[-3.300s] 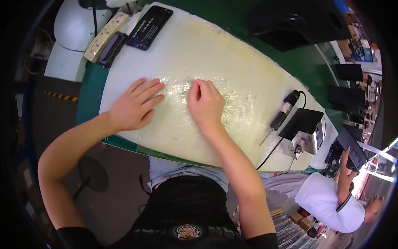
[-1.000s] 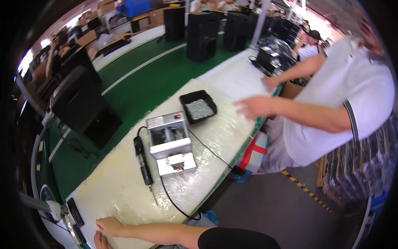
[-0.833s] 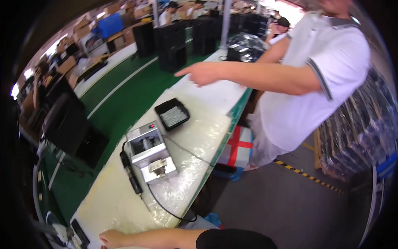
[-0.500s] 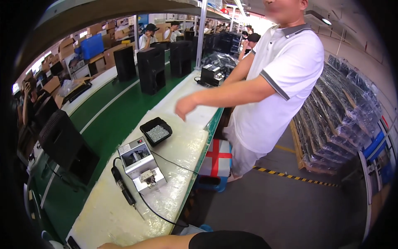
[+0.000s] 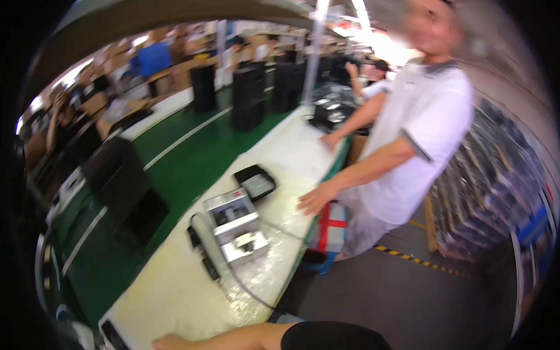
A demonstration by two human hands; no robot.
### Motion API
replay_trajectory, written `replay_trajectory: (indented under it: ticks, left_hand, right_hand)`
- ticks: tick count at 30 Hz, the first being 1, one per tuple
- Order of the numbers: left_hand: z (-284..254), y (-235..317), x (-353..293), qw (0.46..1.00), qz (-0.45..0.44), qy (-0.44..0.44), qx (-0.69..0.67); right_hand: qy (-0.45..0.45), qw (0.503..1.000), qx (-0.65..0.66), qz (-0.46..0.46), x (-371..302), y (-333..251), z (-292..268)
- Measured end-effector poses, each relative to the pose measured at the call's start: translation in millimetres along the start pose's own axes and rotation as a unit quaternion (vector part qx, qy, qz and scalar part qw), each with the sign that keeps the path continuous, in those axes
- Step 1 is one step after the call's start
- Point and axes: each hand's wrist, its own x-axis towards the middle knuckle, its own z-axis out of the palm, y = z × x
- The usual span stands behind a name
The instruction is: Using an electric screwdriver to fasten components of a speaker housing on an assembly line.
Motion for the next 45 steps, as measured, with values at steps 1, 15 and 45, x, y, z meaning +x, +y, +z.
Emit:
replay_trajectory:
  ticks: [1, 15, 45]
  left_hand:
    - [-14.0, 7.0, 5.7, 1.0, 0.001, 0.021, -0.003]
    - [-22.3, 3.8, 5.6, 0.993, 0.0, -0.013, 0.12]
    - [-4.2, 13.7, 1.4, 0.995, -0.07, -0.07, 0.028]
  right_hand:
    - [0.003, 1.0, 0.011, -0.007, 3.0, 0.7, 1.0]
    - [-0.025, 0.999, 0.033, -0.026, 2.0, -15.8, -14.1]
    - [-0.093, 0.994, 0.043, -0.037, 2.4, -10.7, -1.0]
